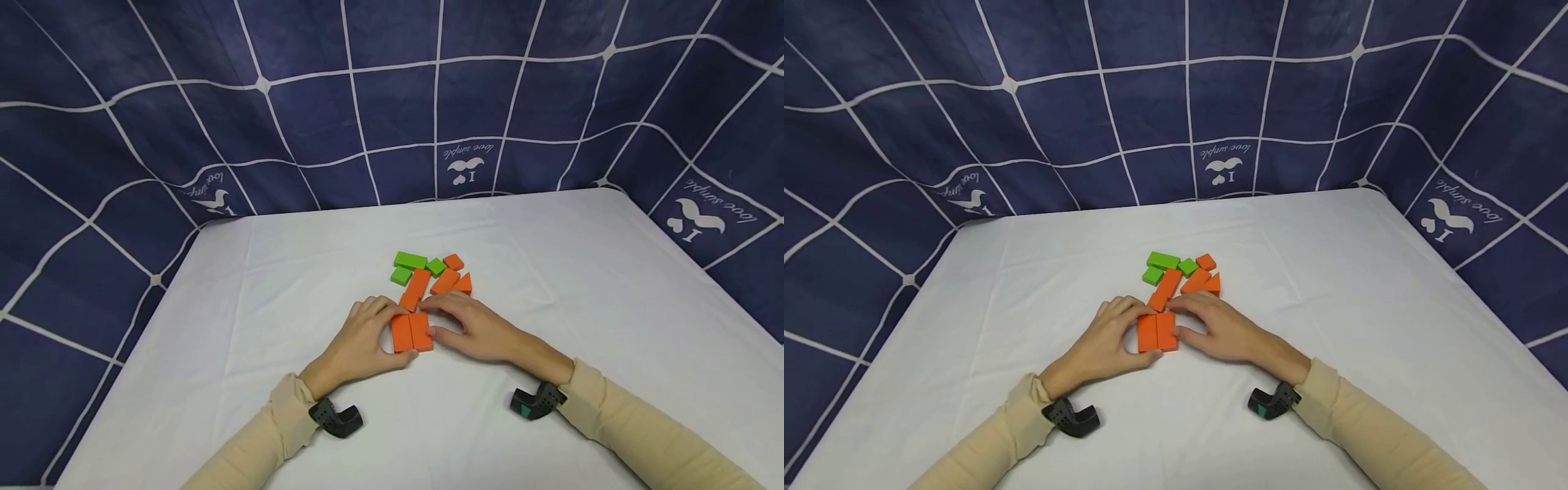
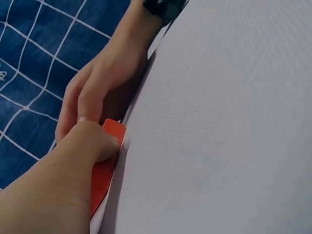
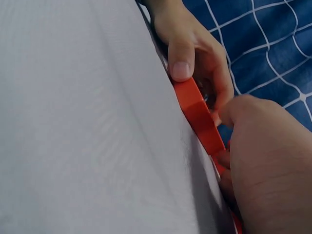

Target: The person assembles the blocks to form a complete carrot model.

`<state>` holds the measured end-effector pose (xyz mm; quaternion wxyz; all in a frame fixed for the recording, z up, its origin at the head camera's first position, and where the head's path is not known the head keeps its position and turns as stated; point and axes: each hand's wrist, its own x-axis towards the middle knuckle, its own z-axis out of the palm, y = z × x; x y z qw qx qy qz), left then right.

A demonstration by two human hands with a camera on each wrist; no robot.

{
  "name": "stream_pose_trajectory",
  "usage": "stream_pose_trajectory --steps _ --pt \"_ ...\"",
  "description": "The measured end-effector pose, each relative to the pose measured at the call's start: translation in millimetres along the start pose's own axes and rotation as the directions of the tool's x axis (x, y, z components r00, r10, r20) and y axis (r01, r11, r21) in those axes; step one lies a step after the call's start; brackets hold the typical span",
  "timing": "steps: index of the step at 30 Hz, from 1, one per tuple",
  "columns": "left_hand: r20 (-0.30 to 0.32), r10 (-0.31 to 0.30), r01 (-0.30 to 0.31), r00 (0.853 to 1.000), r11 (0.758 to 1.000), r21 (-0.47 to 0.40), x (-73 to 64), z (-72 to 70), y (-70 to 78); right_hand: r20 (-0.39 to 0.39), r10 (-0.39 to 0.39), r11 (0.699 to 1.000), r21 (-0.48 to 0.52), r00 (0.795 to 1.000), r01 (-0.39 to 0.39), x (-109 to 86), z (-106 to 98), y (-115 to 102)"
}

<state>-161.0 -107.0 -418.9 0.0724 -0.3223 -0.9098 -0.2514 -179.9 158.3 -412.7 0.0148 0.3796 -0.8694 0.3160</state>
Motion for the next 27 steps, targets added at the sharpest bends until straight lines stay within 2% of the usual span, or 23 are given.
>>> stream_pose_trajectory --steps 8,13,27 --pt "-0.004 -0.02 0.02 1.0 1.0 0.008 -1.5 -0.4 -1.3 -0.11 0.049 0.998 -0.02 0.993 -0.052 12.9 3.7 6.7" --pt "-0.008 -0.022 0.022 1.0 1.0 -0.002 -2.5 1.7 -2.0 -0.162 0.075 0.997 0.003 0.984 -0.076 21.9 6.7 12.3" --pt "-0.032 0.013 -0.013 0.999 1.0 0.018 -1.4 1.1 -1.6 -0.187 0.169 0.984 -0.024 0.968 -0.177 43.1 7.2 15.9"
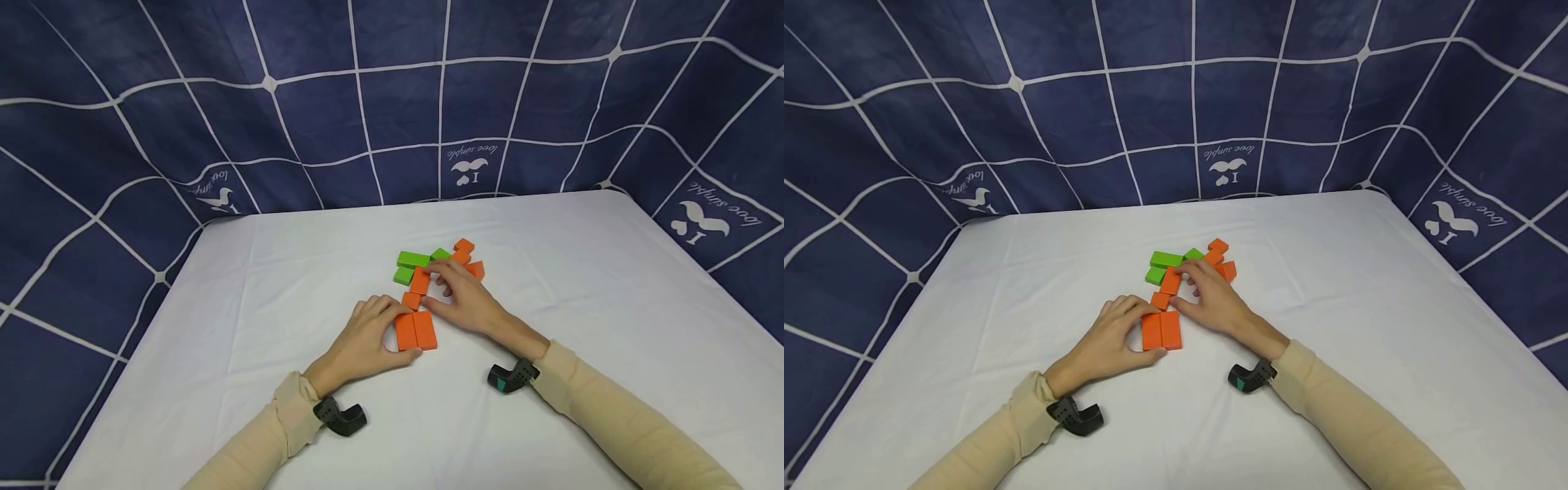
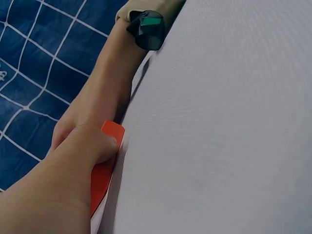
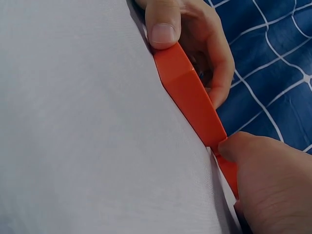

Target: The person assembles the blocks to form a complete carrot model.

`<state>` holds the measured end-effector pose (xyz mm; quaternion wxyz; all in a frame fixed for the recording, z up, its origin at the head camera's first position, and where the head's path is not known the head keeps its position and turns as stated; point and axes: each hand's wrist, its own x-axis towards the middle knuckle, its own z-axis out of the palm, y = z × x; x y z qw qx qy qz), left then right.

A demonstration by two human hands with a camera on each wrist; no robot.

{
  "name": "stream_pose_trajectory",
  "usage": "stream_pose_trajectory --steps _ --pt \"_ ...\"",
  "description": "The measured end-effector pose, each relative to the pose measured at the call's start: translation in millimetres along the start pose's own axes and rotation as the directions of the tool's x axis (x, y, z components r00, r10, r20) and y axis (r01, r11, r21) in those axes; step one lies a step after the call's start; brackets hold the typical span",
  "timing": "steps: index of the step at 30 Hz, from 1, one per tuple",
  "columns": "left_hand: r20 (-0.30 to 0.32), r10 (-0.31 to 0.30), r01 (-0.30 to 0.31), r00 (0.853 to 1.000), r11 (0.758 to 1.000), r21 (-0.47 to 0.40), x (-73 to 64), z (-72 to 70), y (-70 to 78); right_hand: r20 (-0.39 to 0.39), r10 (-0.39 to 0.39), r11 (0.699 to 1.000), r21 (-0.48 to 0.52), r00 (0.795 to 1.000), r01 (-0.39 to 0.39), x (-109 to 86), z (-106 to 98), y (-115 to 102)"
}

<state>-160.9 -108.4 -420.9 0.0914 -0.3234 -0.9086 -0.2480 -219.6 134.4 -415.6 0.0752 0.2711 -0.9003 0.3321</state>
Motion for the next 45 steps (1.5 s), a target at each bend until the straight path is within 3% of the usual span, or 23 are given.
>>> stream_pose_trajectory --steps 16,26,35,45 --pt "0.001 -0.012 0.012 1.0 1.0 -0.003 2.0 1.5 1.7 -0.02 0.021 0.999 -0.039 1.0 -0.021 7.5 1.3 -0.5" --pt "0.0 -0.015 0.015 1.0 1.0 0.004 2.4 1.5 1.9 -0.061 0.055 0.994 0.093 0.997 -0.049 7.1 -0.7 0.6" --pt "-0.002 -0.013 0.013 1.0 1.0 0.009 -0.7 0.9 1.6 -0.018 0.01 0.986 0.167 1.0 -0.007 -0.9 -2.7 1.9" --pt "0.033 -0.033 0.032 0.999 0.999 0.017 -0.7 -0.7 1.4 0.039 -0.065 0.988 0.146 0.997 0.059 -15.0 -9.3 3.2"
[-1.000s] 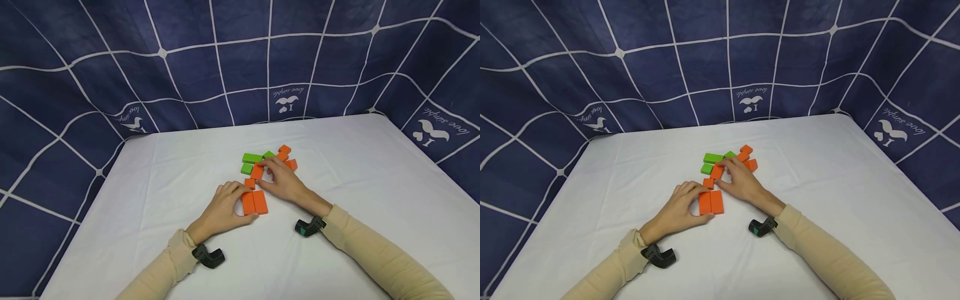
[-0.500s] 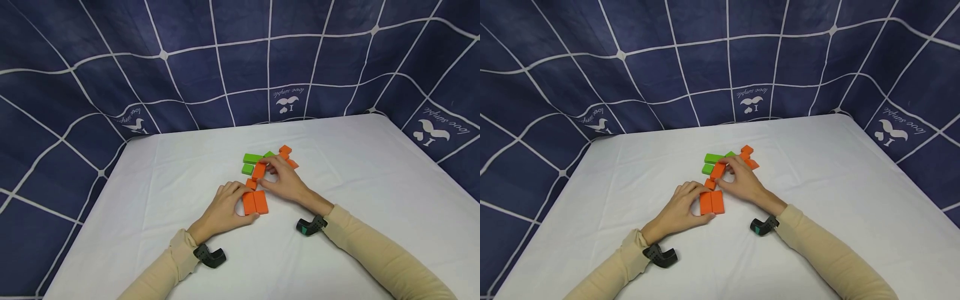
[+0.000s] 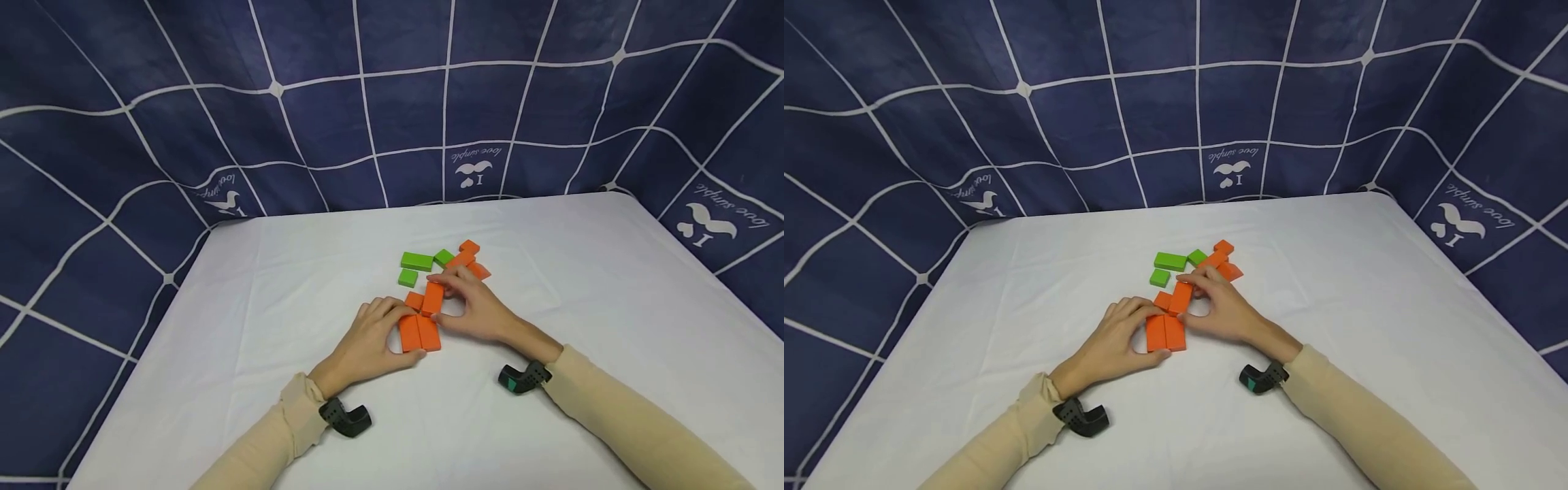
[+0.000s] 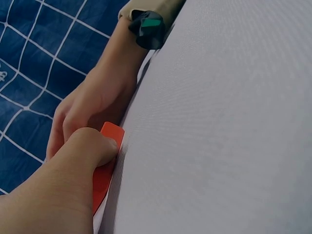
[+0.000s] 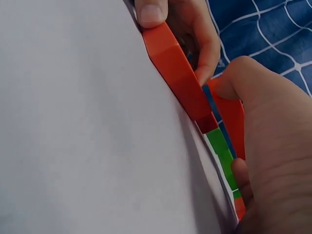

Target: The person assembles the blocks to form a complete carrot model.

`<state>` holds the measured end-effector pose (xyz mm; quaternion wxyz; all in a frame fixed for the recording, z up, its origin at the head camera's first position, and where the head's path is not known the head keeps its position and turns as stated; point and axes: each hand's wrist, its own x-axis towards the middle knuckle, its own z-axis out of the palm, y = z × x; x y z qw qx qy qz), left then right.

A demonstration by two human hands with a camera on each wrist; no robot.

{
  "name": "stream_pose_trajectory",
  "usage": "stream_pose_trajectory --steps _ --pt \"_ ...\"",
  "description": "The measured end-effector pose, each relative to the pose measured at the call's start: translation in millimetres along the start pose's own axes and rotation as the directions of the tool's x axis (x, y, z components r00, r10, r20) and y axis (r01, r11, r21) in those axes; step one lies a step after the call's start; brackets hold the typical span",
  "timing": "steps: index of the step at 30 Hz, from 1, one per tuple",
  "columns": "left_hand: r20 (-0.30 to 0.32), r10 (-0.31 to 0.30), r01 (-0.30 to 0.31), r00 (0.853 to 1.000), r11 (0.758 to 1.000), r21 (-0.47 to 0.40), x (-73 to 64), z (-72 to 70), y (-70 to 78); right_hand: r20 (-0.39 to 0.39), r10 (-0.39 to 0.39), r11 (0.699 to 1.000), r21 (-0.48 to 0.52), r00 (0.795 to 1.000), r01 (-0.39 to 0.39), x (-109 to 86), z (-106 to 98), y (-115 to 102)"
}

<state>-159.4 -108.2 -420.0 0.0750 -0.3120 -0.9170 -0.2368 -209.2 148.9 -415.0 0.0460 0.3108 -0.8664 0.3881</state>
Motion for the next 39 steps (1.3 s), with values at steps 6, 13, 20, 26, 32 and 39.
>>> stream_pose_trajectory --steps 6,13,20,26,32,39 --pt "0.008 -0.001 0.001 1.0 1.0 0.001 1.0 -1.7 0.1 0.046 -0.027 0.999 0.037 0.999 0.025 -11.0 -6.6 -0.2" --pt "0.003 0.003 -0.003 1.0 1.0 -0.011 0.8 1.3 1.3 0.14 -0.049 0.998 0.039 0.989 0.044 -20.0 -14.4 0.5" --pt "-0.003 0.01 -0.01 1.0 1.0 -0.002 0.1 2.5 1.8 0.305 -0.04 0.998 -0.038 0.952 0.054 -23.5 -20.0 1.2" --pt "0.011 -0.004 0.004 1.0 1.0 -0.007 0.8 0.1 1.5 0.327 -0.06 0.996 -0.044 0.943 0.079 -21.9 -20.0 1.6" --pt "0.021 -0.009 0.009 1.0 1.0 -0.008 0.7 0.0 1.0 0.323 -0.046 0.997 -0.043 0.945 0.063 -20.8 -18.9 0.6" --pt "0.011 -0.002 0.002 1.0 1.0 -0.015 0.3 0.4 -0.2 0.308 -0.046 0.998 -0.018 0.95 0.054 -20.8 -17.3 0.4"
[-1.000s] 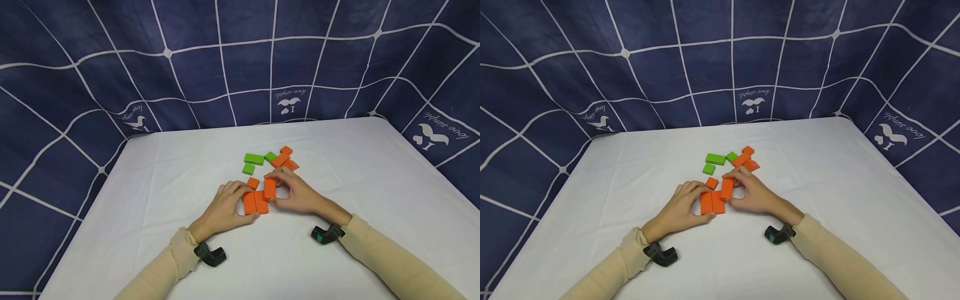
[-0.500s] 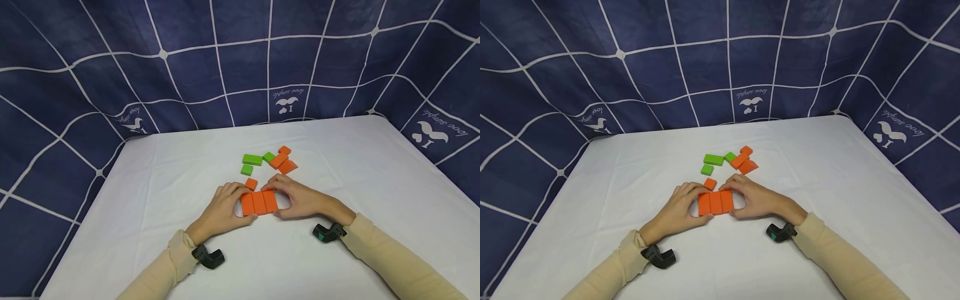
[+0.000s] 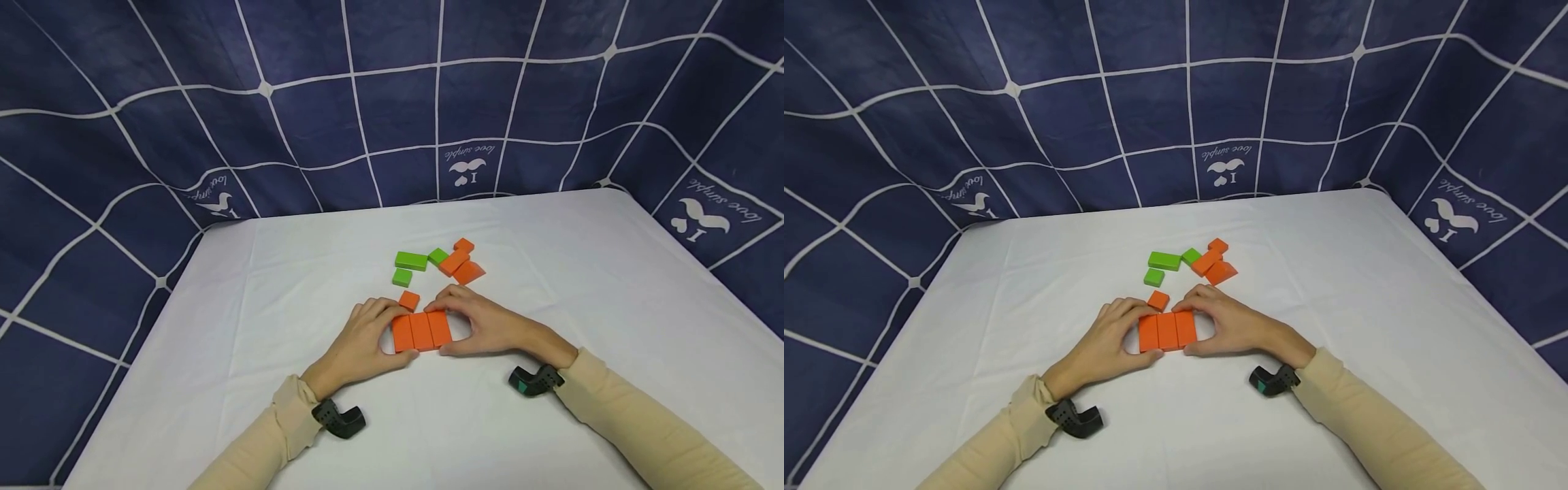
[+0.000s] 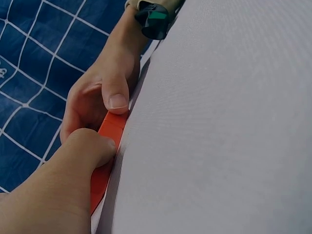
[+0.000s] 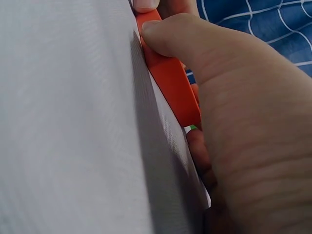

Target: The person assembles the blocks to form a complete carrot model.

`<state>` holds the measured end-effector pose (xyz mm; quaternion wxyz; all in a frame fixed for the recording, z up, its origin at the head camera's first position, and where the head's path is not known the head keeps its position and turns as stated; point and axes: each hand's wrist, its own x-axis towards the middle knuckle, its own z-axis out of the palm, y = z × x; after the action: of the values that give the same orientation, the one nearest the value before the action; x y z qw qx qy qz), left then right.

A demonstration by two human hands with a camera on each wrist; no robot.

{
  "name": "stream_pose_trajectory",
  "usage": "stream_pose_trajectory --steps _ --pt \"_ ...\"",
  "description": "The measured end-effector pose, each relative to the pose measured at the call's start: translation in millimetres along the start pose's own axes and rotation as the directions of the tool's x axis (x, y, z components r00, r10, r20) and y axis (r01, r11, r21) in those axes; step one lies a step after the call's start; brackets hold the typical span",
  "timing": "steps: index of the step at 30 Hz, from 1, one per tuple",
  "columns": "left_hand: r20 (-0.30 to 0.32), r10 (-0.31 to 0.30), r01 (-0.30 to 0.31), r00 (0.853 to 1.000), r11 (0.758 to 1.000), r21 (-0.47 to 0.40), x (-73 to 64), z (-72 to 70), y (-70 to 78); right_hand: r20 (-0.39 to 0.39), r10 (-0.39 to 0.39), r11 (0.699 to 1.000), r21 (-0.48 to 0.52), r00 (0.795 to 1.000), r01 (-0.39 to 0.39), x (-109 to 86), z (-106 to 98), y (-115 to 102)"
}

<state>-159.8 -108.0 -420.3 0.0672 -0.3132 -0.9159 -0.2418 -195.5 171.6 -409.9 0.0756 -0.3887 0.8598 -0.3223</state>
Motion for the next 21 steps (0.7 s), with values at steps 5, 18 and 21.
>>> stream_pose_trajectory --steps 5,18,21 --pt "-0.003 0.006 -0.006 1.0 1.0 0.002 -0.3 0.0 -0.6 -0.004 -0.009 1.0 0.006 1.0 0.009 0.7 1.2 0.5" --pt "0.004 0.0 0.0 1.0 1.0 0.014 -0.4 0.1 0.1 -0.011 -0.01 1.0 0.017 1.0 0.011 1.2 2.5 1.5" --pt "0.002 0.001 -0.002 1.0 1.0 0.015 -0.2 0.1 0.2 -0.012 -0.01 1.0 0.022 1.0 0.01 1.1 2.4 1.4"
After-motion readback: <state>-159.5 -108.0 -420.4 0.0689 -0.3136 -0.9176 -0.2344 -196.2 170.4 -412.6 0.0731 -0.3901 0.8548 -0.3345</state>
